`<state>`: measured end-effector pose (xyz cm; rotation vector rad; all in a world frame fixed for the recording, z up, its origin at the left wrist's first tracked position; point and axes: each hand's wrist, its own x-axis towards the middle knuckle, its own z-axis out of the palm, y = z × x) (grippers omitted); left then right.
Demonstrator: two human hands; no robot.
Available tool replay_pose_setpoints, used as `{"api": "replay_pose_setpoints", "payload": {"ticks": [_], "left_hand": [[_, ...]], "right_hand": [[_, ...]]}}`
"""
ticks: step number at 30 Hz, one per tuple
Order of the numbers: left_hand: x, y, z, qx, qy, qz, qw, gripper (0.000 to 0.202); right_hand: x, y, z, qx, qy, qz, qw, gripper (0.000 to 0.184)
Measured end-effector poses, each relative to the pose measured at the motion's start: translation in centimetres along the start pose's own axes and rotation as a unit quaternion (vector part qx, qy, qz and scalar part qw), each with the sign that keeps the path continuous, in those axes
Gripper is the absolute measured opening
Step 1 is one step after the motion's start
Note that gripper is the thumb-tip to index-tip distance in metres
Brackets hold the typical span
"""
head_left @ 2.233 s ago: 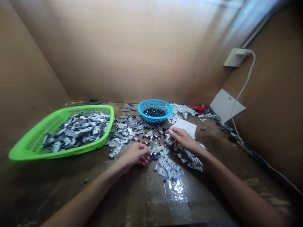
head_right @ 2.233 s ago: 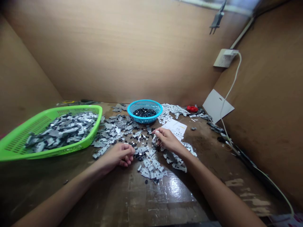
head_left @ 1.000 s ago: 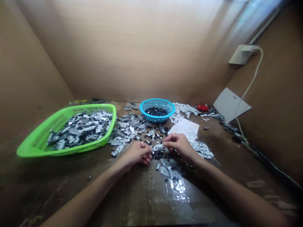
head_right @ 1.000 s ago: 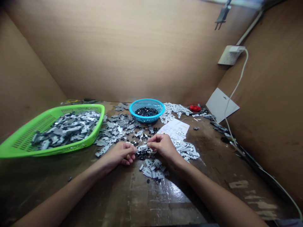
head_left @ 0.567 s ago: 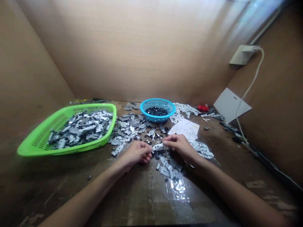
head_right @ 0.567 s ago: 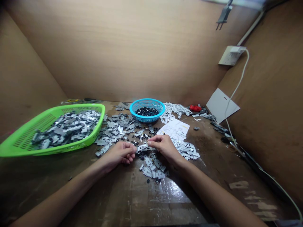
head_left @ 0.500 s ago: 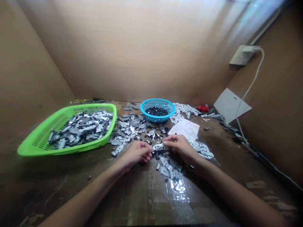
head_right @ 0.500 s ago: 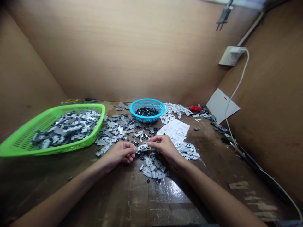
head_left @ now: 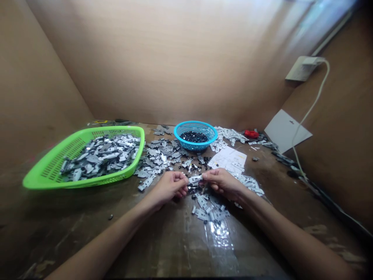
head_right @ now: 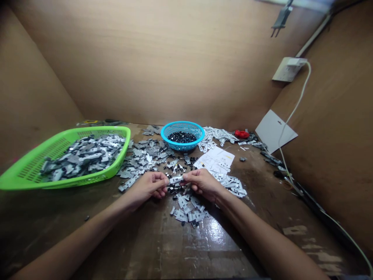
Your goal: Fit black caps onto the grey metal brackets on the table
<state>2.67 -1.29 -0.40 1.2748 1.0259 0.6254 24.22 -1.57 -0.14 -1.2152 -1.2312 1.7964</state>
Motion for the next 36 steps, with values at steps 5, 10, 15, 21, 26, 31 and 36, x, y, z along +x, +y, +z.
{"api": "replay_pose_setpoints", "payload": {"ticks": [5,10,15,21,26,31,36], "left_hand": [[0.1,-0.1,0.3,0.017,0.038,0.023,0.999,0.029],[-0.2,-0.2,0.8,-0.025,-0.015,0.046,0.999,0.035],[0.0,-0.7,0.7,-0.020,-0.017,0.048,0.999,0.034],[0.0,-0.6,0.6,-0.010,-0.010,0.052,0.999,0.033],[-0.2,-0.4,0.7,0.001,-0.043,0.055,0.998,0.032],[-0.4,-0.1,0.7,-0.007,-0.077,0.048,0.996,0.032],[-0.2,0.2,0.8,-0.039,-0.015,0.038,0.998,0.034]], "right_hand": [[-0.1,0.5,0.9,-0.036,0.033,-0.056,0.997,0.030],[-0.4,0.8,2.1,-0.076,0.036,-0.103,0.991,0.028],[-0.3,1.0,2.6,-0.106,0.036,-0.130,0.985,0.030],[0.2,1.3,2.2,-0.146,0.045,-0.095,0.984,0.036],[-0.2,1.1,2.8,-0.161,0.062,-0.133,0.976,0.033],[-0.3,1.0,2.8,-0.186,0.093,-0.140,0.968,0.035],[-0.2,0.8,2.4,-0.172,0.061,-0.113,0.977,0.035]]}}
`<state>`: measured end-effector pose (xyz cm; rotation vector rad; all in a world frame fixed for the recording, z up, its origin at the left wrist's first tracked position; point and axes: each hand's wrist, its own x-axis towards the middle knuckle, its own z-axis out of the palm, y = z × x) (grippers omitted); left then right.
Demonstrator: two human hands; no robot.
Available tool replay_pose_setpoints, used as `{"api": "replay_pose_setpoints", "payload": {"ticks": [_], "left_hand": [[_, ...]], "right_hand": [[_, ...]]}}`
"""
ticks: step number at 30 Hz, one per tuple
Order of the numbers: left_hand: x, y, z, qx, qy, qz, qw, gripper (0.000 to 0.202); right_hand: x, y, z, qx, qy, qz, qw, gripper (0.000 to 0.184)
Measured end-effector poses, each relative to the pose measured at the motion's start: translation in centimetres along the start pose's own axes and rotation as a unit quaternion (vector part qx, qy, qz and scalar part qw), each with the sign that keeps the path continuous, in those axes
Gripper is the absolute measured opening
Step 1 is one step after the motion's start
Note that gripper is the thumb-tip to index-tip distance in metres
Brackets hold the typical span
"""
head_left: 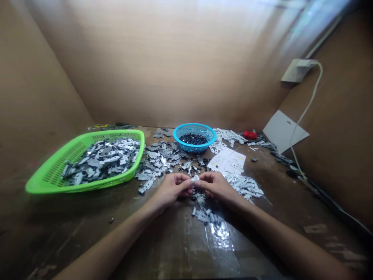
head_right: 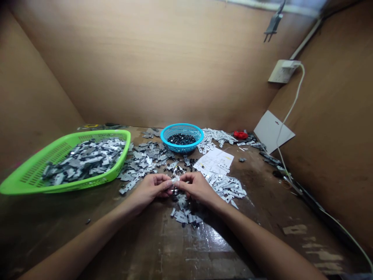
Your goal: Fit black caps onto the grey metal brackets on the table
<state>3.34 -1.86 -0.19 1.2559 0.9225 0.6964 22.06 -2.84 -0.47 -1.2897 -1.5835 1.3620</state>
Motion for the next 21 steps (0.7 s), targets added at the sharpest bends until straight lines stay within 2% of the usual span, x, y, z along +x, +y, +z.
{"api": "replay_pose_setpoints", "payload": {"ticks": [6,16,21], "left_hand": [[-0.1,0.5,0.1,-0.010,-0.006,0.012,1.000,0.033],[-0.1,0.1,0.1,0.031,-0.008,0.048,0.998,0.033],[-0.2,-0.6,0.6,0.053,0.002,0.085,0.995,0.030]], "right_hand": [[-0.3,0.0,0.5,-0.014,0.019,-0.039,0.999,0.032],[-0.3,-0.3,0.2,0.044,0.001,-0.034,0.998,0.030],[-0.5,0.0,0.7,0.010,0.056,-0.080,0.995,0.025]]}}
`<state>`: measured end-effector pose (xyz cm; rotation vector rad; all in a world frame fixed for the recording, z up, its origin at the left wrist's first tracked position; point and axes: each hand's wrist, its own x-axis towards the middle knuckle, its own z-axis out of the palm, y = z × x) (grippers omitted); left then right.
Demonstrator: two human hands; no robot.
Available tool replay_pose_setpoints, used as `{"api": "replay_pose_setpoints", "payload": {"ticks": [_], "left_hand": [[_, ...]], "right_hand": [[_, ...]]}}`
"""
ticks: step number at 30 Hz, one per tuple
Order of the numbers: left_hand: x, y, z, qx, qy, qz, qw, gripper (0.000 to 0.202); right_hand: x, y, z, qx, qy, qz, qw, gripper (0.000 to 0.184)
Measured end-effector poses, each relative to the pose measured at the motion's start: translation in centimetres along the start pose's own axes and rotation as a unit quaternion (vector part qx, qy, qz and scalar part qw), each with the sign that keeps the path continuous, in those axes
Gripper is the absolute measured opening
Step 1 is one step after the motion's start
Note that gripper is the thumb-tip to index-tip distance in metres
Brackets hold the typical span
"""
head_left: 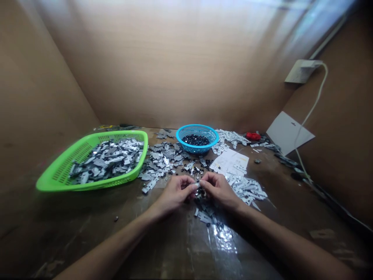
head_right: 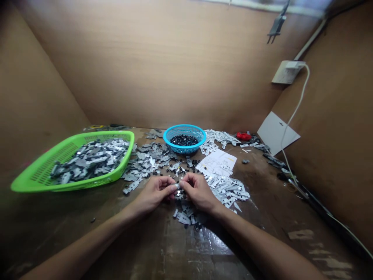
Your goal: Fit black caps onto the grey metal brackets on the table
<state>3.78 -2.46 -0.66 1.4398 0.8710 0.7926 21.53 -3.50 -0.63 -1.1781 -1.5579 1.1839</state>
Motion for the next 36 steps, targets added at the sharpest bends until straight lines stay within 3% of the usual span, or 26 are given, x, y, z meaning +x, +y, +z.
{"api": "replay_pose_setpoints", "payload": {"ticks": [5,8,10,12,13,15,17,18,20,22,24,28,32,36], "left_hand": [[0.4,0.5,-0.7,-0.031,0.037,-0.023,0.999,0.030],[0.7,2.2,-3.1,-0.133,0.157,0.012,0.979,0.031],[0.7,3.5,-5.2,-0.231,0.254,0.070,0.937,0.037],[0.7,4.3,-6.9,-0.278,0.268,0.085,0.918,0.054],[0.8,4.4,-7.5,-0.271,0.256,0.081,0.924,0.059],[0.9,3.9,-7.8,-0.161,0.229,0.058,0.958,0.054],[1.2,2.6,-7.5,0.067,0.188,0.058,0.978,0.039],[1.3,1.8,-7.3,0.197,0.175,0.089,0.961,0.034],[1.6,0.4,-7.0,0.410,0.162,0.133,0.888,0.038],[1.8,-0.4,-7.2,0.533,0.148,0.142,0.821,0.037],[1.9,-0.5,-7.7,0.589,0.151,0.138,0.782,0.031],[1.5,0.6,-8.4,0.626,0.169,0.133,0.750,0.018],[0.9,1.9,-7.7,0.611,0.196,0.152,0.752,0.011],[0.4,3.0,-6.2,0.540,0.236,0.186,0.786,0.008]], "right_hand": [[0.2,0.0,1.1,0.021,0.023,0.013,0.999,0.028],[0.4,-0.6,0.7,0.028,0.059,-0.016,0.998,0.034],[0.4,-0.8,0.1,0.020,0.088,-0.031,0.995,0.037],[0.4,-0.9,-0.6,0.011,0.109,-0.036,0.993,0.038],[0.4,-0.8,-0.8,0.007,0.117,-0.037,0.992,0.038],[0.4,-0.8,-1.1,-0.010,0.122,-0.043,0.992,0.038],[0.4,-0.8,-1.3,-0.052,0.115,-0.053,0.991,0.033],[0.4,-0.8,-1.3,-0.083,0.111,-0.064,0.988,0.030],[0.4,-0.8,-1.5,-0.152,0.101,-0.099,0.978,0.024],[0.6,-0.6,-1.8,-0.213,0.092,-0.143,0.962,0.021],[0.8,-0.3,-2.3,-0.265,0.079,-0.168,0.946,0.020],[1.3,0.3,-3.2,-0.336,0.060,-0.165,0.925,0.019],[1.0,0.4,-2.9,-0.356,0.007,-0.189,0.915,0.018],[0.8,0.5,-1.9,-0.380,-0.028,-0.210,0.900,0.019]]}}
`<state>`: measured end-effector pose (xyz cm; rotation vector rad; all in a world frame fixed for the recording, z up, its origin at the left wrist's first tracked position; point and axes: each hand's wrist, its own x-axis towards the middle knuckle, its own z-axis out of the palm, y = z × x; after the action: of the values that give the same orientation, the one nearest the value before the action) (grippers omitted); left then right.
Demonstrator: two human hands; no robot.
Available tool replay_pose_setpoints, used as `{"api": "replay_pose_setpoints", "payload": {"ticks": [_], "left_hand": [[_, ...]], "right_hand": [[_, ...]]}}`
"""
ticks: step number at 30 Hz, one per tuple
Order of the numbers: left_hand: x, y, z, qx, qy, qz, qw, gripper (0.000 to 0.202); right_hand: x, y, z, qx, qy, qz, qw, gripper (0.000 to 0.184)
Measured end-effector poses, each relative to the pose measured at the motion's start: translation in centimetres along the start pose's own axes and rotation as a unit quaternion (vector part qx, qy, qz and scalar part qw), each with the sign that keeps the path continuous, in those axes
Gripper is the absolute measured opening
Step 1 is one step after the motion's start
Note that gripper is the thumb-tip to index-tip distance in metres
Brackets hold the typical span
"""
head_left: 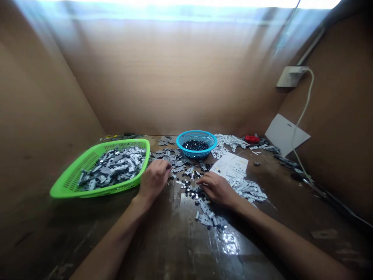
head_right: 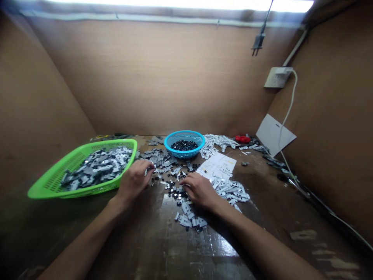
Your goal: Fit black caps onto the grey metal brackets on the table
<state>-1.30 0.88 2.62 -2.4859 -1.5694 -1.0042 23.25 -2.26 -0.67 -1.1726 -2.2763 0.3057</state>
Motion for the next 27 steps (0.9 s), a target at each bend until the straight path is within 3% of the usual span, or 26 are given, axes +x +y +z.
{"api": "replay_pose_setpoints", "payload": {"ticks": [3,6,9,12,15,18,21,27], "left_hand": [[0.0,1.0,0.0,-0.117,0.029,-0.052,0.991,0.010],[0.0,1.2,0.5,-0.277,0.029,-0.146,0.949,0.021],[0.0,0.8,1.4,-0.447,-0.023,-0.243,0.861,0.035],[-0.3,0.5,2.2,-0.568,-0.082,-0.317,0.755,0.031],[-0.7,0.8,2.4,-0.620,-0.125,-0.345,0.694,0.026],[-1.2,1.5,2.5,-0.620,-0.182,-0.348,0.679,0.027],[-1.9,2.2,3.1,-0.588,-0.240,-0.349,0.689,0.030],[-2.8,2.9,4.7,-0.542,-0.288,-0.349,0.708,0.033]], "right_hand": [[1.0,-0.1,0.7,-0.018,-0.011,-0.005,1.000,0.021],[2.7,-0.4,1.3,-0.052,-0.043,-0.033,0.997,0.022],[4.3,-0.7,1.8,-0.095,-0.079,-0.046,0.991,0.021],[4.6,-0.6,1.8,-0.097,-0.090,-0.030,0.991,0.016],[3.8,0.0,0.6,-0.051,-0.083,0.009,0.995,0.013],[2.3,0.6,-1.5,0.015,-0.081,0.067,0.994,0.014],[0.9,0.9,-3.1,0.063,-0.075,0.108,0.989,0.015],[-0.6,1.3,-3.0,0.042,-0.028,0.106,0.993,0.019]]}}
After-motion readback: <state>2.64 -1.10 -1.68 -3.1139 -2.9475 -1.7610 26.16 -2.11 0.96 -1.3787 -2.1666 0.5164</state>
